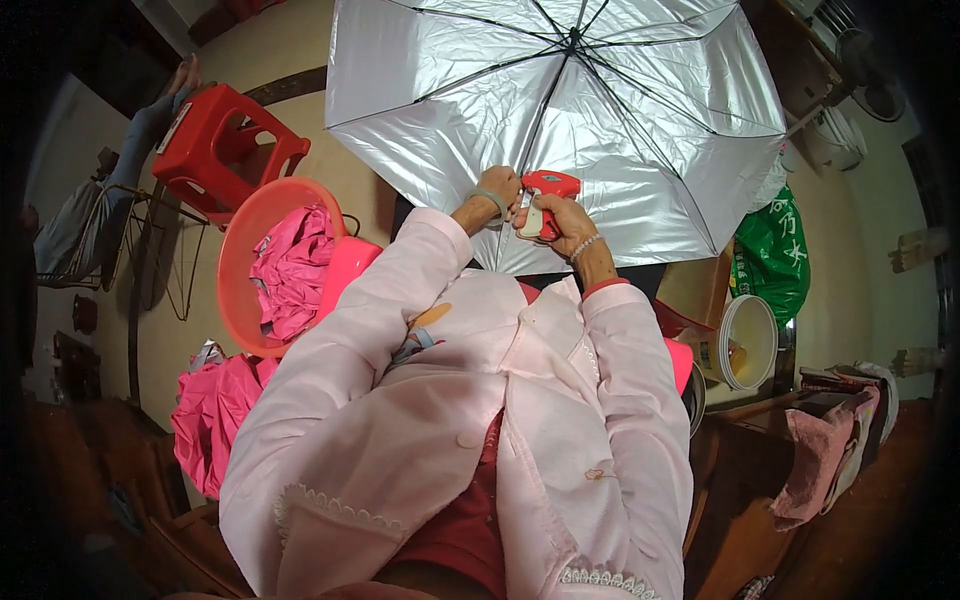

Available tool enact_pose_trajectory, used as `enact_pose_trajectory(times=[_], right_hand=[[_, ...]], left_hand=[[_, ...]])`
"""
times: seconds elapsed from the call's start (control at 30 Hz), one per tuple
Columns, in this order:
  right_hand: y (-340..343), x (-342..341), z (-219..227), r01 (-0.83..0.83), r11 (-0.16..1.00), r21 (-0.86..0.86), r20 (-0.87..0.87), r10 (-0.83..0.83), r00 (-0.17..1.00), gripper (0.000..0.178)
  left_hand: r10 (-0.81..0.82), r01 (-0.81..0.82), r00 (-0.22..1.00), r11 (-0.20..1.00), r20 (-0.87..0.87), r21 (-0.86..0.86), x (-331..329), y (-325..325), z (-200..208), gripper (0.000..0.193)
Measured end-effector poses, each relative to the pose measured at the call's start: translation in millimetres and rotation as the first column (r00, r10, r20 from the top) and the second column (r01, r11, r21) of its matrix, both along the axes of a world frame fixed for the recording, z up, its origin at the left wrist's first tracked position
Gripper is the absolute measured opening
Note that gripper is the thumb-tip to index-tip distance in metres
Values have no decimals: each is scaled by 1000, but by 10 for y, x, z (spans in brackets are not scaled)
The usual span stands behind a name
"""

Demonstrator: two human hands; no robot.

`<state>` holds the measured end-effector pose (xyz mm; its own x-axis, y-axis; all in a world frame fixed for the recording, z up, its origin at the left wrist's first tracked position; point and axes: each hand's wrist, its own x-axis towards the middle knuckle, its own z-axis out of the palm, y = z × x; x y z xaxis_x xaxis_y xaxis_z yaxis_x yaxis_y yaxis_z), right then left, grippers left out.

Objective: Assembling the metal frames and pink fabric components for umbrellas in a workshop setting.

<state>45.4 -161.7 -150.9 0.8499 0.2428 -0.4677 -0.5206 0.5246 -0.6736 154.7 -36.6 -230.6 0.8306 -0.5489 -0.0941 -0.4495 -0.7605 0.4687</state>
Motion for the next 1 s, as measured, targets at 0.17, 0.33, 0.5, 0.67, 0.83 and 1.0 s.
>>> enact_pose_trajectory(times=[0.17,0.33,0.5,0.67,0.83,1.0], right_hand=[[-10,5,-25,1,1000,11,9,-1,1000,27],[-20,26,-81,-15,1000,-21,7,15,1000,27],[-36,-1,-92,1,1000,-23,-10,-1,1000,27],[-20,-22,-14,19,1000,8,-7,-19,1000,26],[-42,63,-64,-9,1000,16,16,9,1000,27],[-198,168,-459,2,997,-80,202,14,979,33]], left_hand=[[-49,41,993,996,105,78,-42,3,66,17],[-10,9,999,1000,-51,-18,-20,39,68,18],[16,-21,1000,936,-16,-351,-149,59,158,21],[138,-226,956,909,-260,-350,-133,2,201,20],[213,-319,919,896,-332,-310,35,-21,-27,25],[-205,130,938,956,281,263,27,-59,63,48]])
